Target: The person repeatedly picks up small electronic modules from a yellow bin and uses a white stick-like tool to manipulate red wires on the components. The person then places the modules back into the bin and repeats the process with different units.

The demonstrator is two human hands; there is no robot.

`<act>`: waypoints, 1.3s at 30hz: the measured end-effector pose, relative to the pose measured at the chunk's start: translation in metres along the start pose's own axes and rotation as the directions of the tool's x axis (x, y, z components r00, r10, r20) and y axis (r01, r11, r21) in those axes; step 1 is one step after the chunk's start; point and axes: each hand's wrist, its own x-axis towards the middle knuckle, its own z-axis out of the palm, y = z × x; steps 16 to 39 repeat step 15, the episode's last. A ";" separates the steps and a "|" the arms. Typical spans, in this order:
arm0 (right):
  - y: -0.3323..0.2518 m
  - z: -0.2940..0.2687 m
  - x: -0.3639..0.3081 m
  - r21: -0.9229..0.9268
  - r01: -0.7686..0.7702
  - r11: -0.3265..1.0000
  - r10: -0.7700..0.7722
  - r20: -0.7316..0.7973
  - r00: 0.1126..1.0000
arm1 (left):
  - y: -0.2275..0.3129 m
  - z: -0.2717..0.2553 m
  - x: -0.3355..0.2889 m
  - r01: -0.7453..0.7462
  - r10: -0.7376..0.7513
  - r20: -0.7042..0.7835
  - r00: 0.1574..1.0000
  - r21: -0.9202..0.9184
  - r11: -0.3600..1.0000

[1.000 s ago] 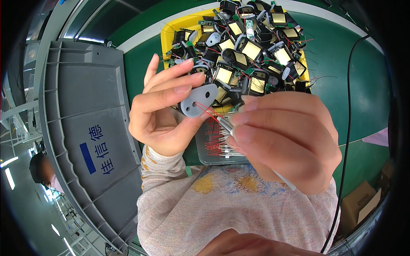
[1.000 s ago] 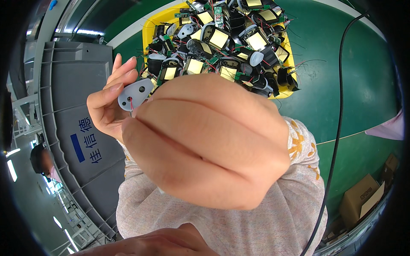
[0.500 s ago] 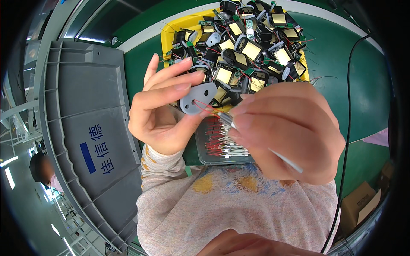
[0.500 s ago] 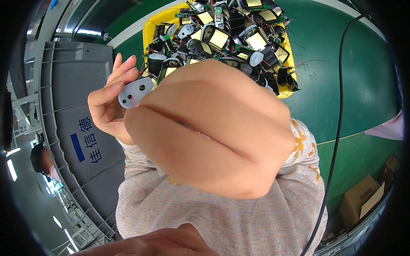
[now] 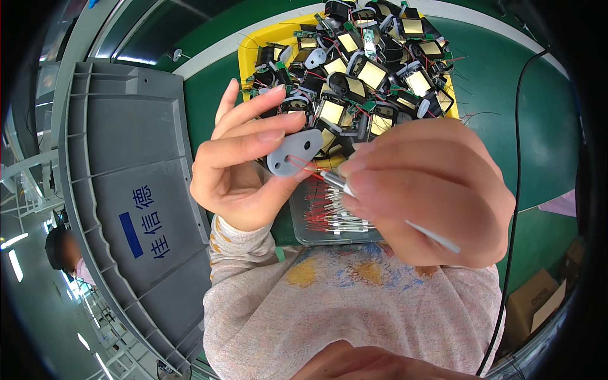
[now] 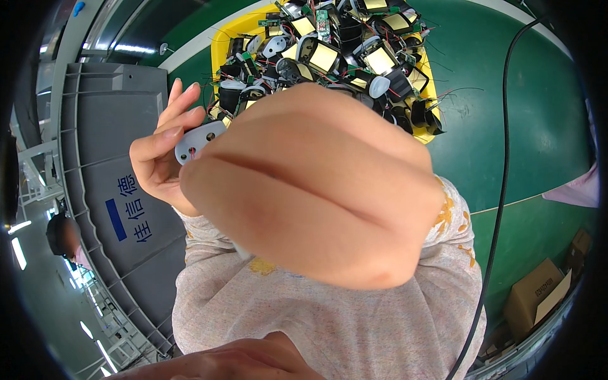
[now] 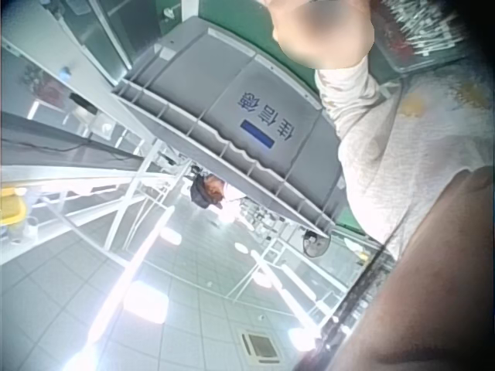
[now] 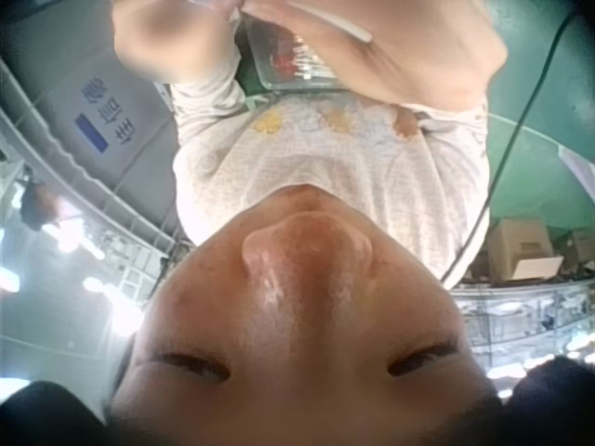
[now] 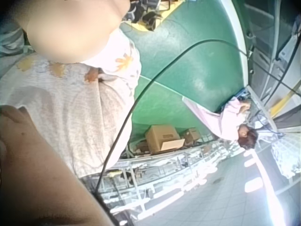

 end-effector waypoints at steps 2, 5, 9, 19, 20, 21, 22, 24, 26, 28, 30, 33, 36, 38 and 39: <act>-0.001 -0.004 0.002 0.000 -0.018 1.000 0.018 0.087 0.996 | 0.000 -0.001 -0.001 0.007 -0.007 -0.004 1.000 -0.001 1.000; 0.015 0.009 -0.013 0.067 0.112 0.991 -0.105 -0.102 0.989 | 0.000 0.001 0.000 0.001 -0.001 0.003 1.000 -0.020 1.000; 0.024 0.019 -0.019 0.113 0.200 0.973 -0.171 -0.228 0.959 | 0.000 0.001 0.000 -0.007 0.007 0.002 1.000 -0.022 1.000; 0.017 0.021 -0.011 0.167 0.154 0.974 -0.105 -0.272 0.957 | 0.002 0.000 0.000 0.008 -0.008 -0.002 1.000 -0.041 0.999; 0.017 0.021 -0.011 0.167 0.154 0.974 -0.105 -0.272 0.957 | 0.002 0.000 0.000 0.008 -0.008 -0.002 1.000 -0.041 0.999; 0.017 0.021 -0.011 0.167 0.154 0.974 -0.105 -0.272 0.957 | 0.002 0.000 0.000 0.008 -0.008 -0.002 1.000 -0.041 0.999; 0.017 0.021 -0.011 0.167 0.154 0.974 -0.105 -0.272 0.957 | 0.002 0.000 0.000 0.008 -0.008 -0.002 1.000 -0.041 0.999; 0.017 0.021 -0.011 0.167 0.154 0.974 -0.105 -0.272 0.957 | 0.002 0.000 0.000 0.008 -0.008 -0.002 1.000 -0.041 0.999; 0.017 0.021 -0.011 0.167 0.154 0.974 -0.105 -0.272 0.957 | 0.002 0.000 0.000 0.008 -0.008 -0.002 1.000 -0.041 0.999; 0.017 0.021 -0.011 0.167 0.154 0.974 -0.105 -0.272 0.957 | 0.002 0.000 0.000 0.008 -0.008 -0.002 1.000 -0.041 0.999; 0.017 0.021 -0.011 0.167 0.154 0.974 -0.105 -0.272 0.957 | 0.002 0.000 0.000 0.008 -0.008 -0.002 1.000 -0.041 0.999; 0.017 0.021 -0.011 0.167 0.154 0.974 -0.105 -0.272 0.957 | 0.002 0.000 0.000 0.008 -0.008 -0.002 1.000 -0.041 0.999; 0.017 0.021 -0.011 0.167 0.154 0.974 -0.105 -0.272 0.957 | 0.002 0.000 0.000 0.008 -0.008 -0.002 1.000 -0.041 0.999; 0.017 0.021 -0.011 0.167 0.154 0.974 -0.105 -0.272 0.957 | 0.002 0.000 0.000 0.008 -0.008 -0.002 1.000 -0.041 0.999; 0.017 0.021 -0.011 0.167 0.154 0.974 -0.105 -0.272 0.957 | 0.002 0.000 0.000 0.008 -0.008 -0.002 1.000 -0.041 0.999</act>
